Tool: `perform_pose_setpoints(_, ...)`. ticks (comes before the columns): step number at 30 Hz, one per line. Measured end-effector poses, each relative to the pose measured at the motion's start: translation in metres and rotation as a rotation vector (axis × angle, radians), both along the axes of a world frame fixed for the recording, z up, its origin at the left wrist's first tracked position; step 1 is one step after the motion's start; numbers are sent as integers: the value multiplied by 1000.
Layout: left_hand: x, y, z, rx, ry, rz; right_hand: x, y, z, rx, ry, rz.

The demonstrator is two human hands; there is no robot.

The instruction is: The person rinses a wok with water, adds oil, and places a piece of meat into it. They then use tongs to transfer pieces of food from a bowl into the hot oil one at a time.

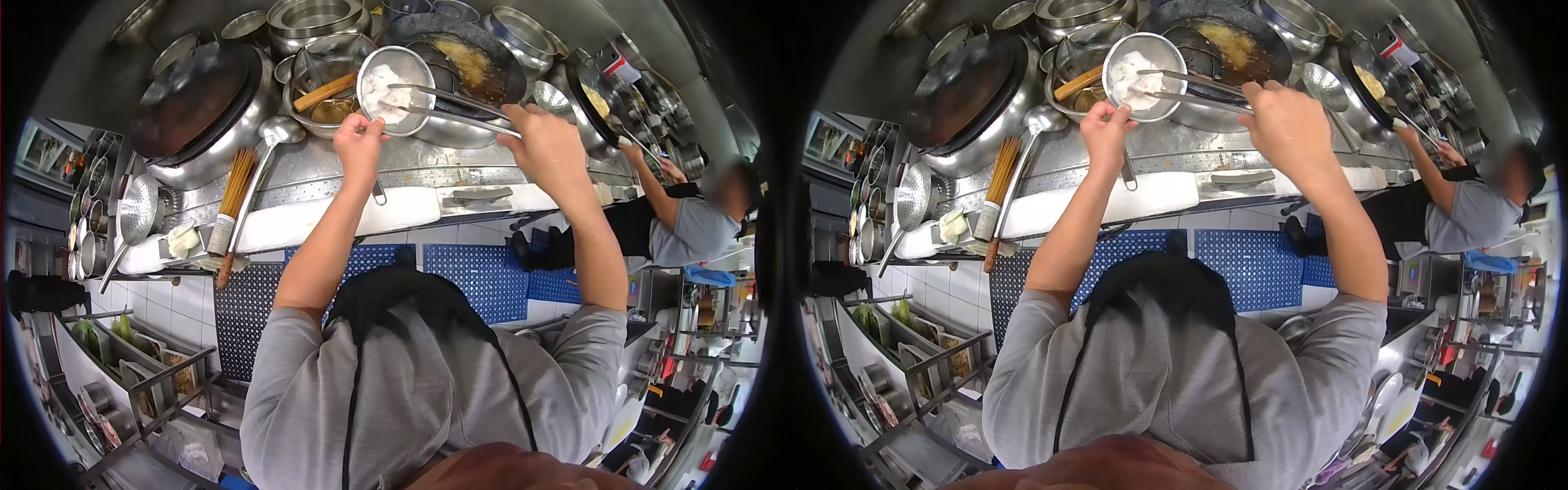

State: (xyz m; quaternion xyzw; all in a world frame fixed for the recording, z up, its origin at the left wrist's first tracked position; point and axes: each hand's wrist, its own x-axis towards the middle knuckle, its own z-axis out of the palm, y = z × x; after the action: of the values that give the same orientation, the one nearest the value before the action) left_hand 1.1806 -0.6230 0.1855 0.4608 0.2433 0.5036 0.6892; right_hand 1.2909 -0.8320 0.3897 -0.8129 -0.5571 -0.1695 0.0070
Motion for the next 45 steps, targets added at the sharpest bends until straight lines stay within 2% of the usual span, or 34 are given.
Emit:
perform_pose_setpoints(1,-2,-3,2,46,-12,10,-4,1,0,2,-41,4)
perform_pose_setpoints(5,-6,3,4,-65,120,0,-14,-12,6,89,-142,-1)
perform_pose_setpoints(10,2,5,-1,-143,137,-31,-8,-24,10,123,-75,-68)
perform_pose_setpoints(16,22,-8,0,118,65,-68,8,-18,-6,36,-72,-103)
perform_pose_setpoints(22,28,9,7,8,233,-42,14,-30,9,108,-109,-85)
perform_pose_setpoints(25,34,11,0,11,172,18,20,-31,10,129,-87,-83)
perform_pose_setpoints(28,38,8,1,136,228,-31,23,-18,1,57,-164,-49)
perform_pose_setpoints(31,41,2,6,183,204,-35,29,-15,-4,12,-136,-77)
perform_pose_setpoints(40,43,5,21,-94,239,-133,21,-39,-1,174,-82,-91)
perform_pose_setpoints(45,50,6,3,-190,194,-136,28,-50,-7,264,-38,-179)
